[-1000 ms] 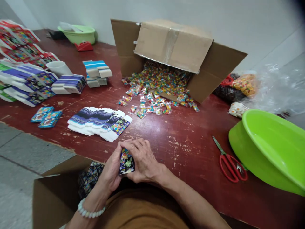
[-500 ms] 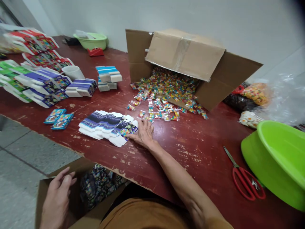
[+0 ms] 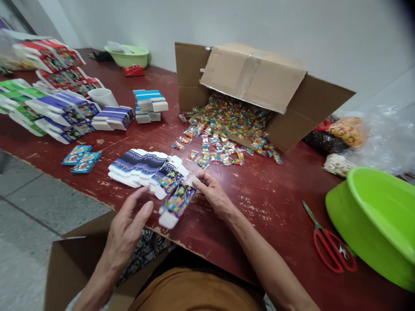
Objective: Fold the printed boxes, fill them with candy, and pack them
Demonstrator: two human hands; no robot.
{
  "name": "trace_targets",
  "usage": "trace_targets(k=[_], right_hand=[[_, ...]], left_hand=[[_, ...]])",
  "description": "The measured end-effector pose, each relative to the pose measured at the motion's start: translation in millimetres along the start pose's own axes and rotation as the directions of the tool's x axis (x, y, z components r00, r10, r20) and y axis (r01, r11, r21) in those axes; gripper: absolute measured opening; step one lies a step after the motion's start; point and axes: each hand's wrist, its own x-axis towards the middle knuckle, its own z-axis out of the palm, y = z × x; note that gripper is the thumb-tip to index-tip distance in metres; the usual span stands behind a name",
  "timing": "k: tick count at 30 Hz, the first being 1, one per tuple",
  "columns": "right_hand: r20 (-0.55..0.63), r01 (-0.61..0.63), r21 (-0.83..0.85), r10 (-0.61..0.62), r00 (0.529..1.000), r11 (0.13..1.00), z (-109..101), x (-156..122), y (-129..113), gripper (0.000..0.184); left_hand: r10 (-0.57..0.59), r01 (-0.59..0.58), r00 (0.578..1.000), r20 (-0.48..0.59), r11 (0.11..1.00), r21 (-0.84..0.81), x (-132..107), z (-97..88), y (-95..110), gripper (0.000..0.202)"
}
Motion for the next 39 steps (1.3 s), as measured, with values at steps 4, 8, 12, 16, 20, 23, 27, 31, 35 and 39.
trace_targets(k=[4, 8, 12, 16, 20, 23, 27, 31, 35, 39], right_hand=[[0.18, -0.096, 0.215, 0.057, 0.982, 0.972, -4, -33, -22, 0.035], [0.242, -0.162, 0.261, 0.097, 0.965, 0.952, -4, -49, -32, 0.031], [0.248, -0.169, 0.304, 0.094, 0.964, 0.937, -7, -55, -32, 0.037], [0.227, -0.158, 0.333, 0.084, 0.97, 0.93, -4, -62, -29, 0.057], [0.177, -0.214, 0.276, 0.169, 0.97, 0.937, 6, -66, -25, 0.041], [-0.052, -0.127, 0.2, 0.14, 0.989, 0.972, 11, -65, -24, 0.034], [-0.184, -0.094, 0.139, 0.119, 0.976, 0.986, 11, -64, -23, 0.049], [-0.177, -0.046, 0.11, 0.065, 0.982, 0.993, 14, -65, -17, 0.035], [-0.169, -0.016, 0.167, 0.045, 0.985, 0.986, 18, -68, -9, 0.025], [-0.072, -0.12, 0.049, 0.124, 0.99, 0.992, 9, -69, -11, 0.022]], left_hand=[[-0.301, 0.407, 0.778, 0.552, 0.91, -0.078, -5, 31.1, 8, 0.057], [-0.257, 0.565, 0.543, 0.799, 0.817, -0.121, -15, 49.5, -5, 0.057], [-0.249, 0.501, 0.666, 0.703, 0.847, -0.176, -21, 56.8, -11, 0.044], [-0.291, 0.424, 0.797, 0.529, 0.893, -0.147, -23, 58.5, -8, 0.04], [-0.266, 0.338, 0.858, 0.439, 0.937, -0.092, -23, 60.4, -7, 0.038], [-0.181, 0.218, 0.917, 0.356, 0.974, -0.066, -23, 63.5, -10, 0.036], [-0.057, 0.096, 0.979, 0.195, 0.976, -0.196, -29, 65.4, -12, 0.067], [-0.003, 0.024, 0.994, 0.106, 0.98, -0.196, -36, 65.0, -8, 0.076], [0.012, 0.017, 0.987, 0.158, 0.984, -0.18, -31, 62.0, -10, 0.055], [-0.016, 0.058, 0.962, 0.271, 0.987, -0.149, -24, 57.0, -19, 0.028]])
